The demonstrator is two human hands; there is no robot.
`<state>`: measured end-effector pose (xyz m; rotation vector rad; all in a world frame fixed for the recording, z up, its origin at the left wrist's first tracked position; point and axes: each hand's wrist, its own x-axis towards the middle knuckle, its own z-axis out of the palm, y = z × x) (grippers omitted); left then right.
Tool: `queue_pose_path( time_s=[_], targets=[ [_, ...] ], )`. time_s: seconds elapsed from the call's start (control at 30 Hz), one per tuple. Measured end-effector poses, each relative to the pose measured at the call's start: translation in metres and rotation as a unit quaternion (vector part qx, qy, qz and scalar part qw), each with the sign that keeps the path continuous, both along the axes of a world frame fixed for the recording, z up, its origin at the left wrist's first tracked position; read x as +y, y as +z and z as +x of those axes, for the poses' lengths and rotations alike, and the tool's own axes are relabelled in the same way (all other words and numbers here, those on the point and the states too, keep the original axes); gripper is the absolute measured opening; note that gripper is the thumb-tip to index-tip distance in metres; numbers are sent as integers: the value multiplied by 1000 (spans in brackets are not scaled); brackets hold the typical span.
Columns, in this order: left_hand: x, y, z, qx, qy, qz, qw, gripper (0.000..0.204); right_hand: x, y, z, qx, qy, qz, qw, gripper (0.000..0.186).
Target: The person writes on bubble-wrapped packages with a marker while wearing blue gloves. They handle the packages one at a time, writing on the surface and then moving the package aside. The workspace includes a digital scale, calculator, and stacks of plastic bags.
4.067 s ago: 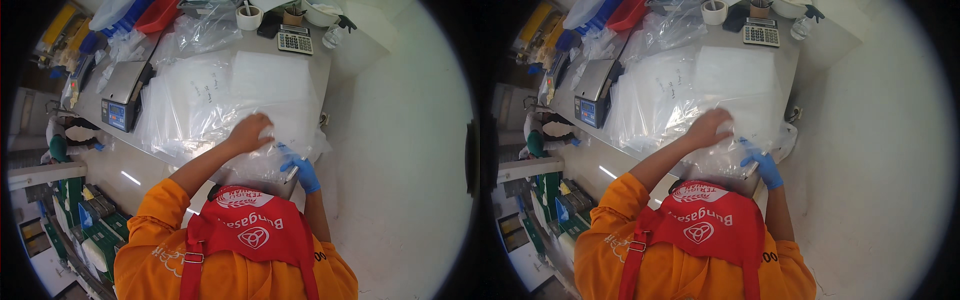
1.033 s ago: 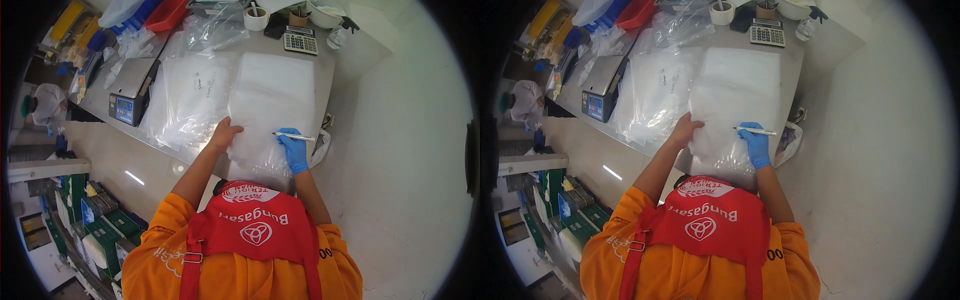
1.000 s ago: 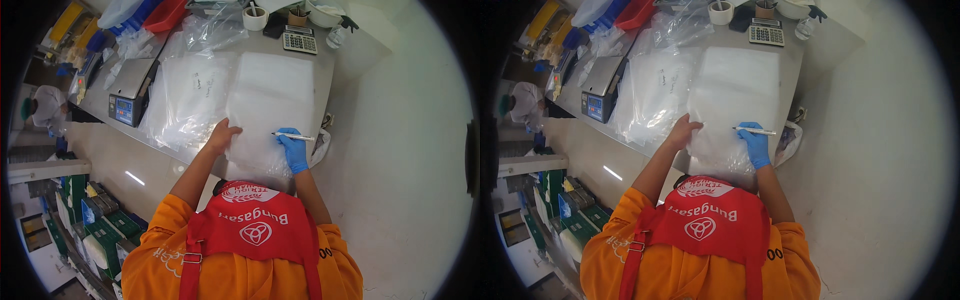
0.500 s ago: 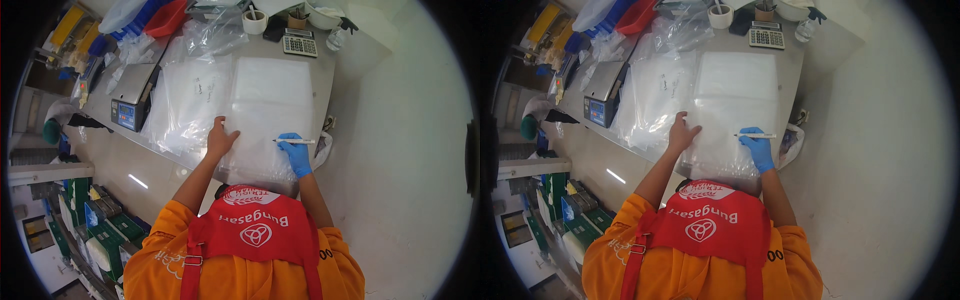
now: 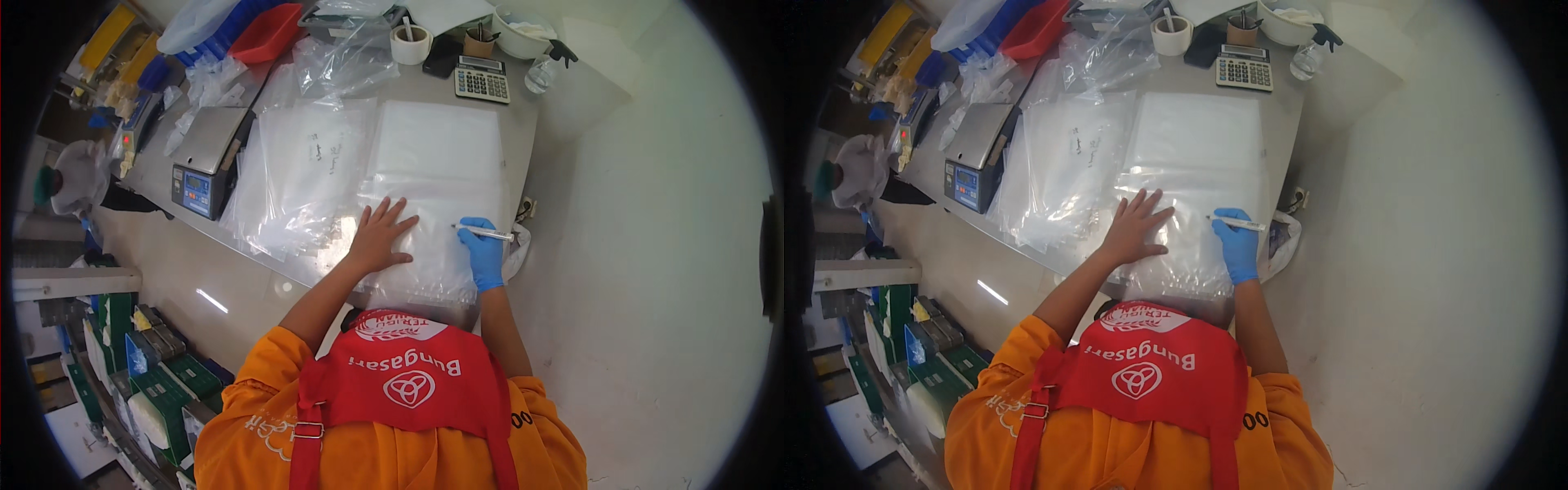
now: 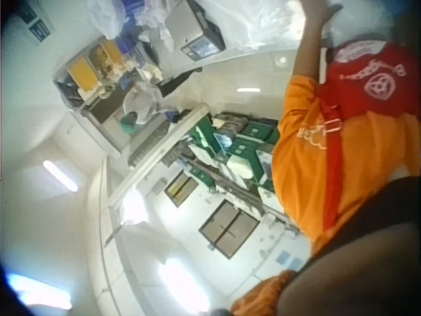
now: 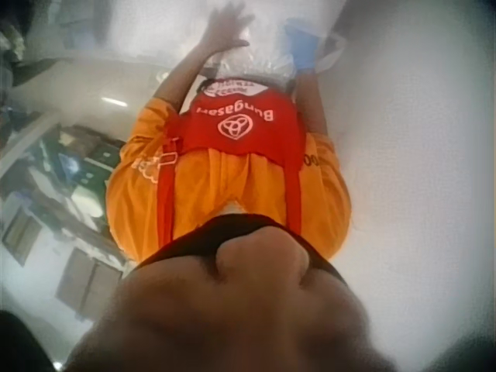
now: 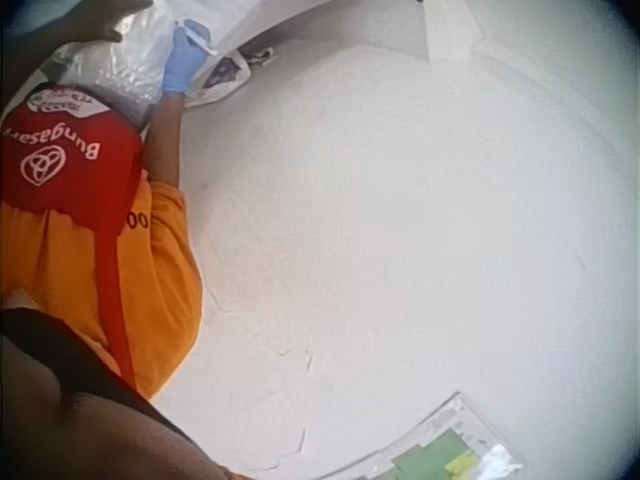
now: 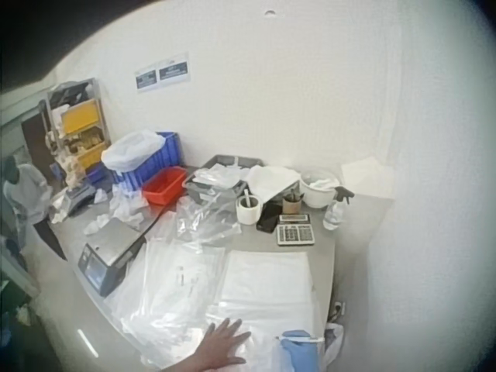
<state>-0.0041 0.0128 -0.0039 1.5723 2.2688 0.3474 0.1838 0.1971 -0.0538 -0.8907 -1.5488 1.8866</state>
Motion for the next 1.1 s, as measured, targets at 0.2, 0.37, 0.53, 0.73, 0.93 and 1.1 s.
queue_pose_path(
  time_s=[0.2, 0.37, 0.53, 0.73, 0.93, 1.1],
  targets=[
    [-3, -2, -1, -10, 4, 1, 1000, 91, -10, -8, 4, -19, 32, 146, 989, 17],
    [-3, -2, 1, -11, 16, 17, 1000, 92, -13, -1, 2, -36, 62, 146, 987, 12],
    [-4, -1, 4, -14, 24, 19, 999, 91, -19, 2, 1, -41, 77, 157, 984, 10],
    [-4, 1, 4, -16, 33, 13, 999, 91, -21, 7, 3, -50, 103, 167, 979, 10],
    [-4, -1, 4, -15, 35, 14, 999, 92, -19, 5, 2, -55, 125, 222, 965, 11],
    [-4, -1, 2, -11, 35, 8, 999, 92, -20, 7, 3, -60, 121, 206, 969, 10]
  ],
)
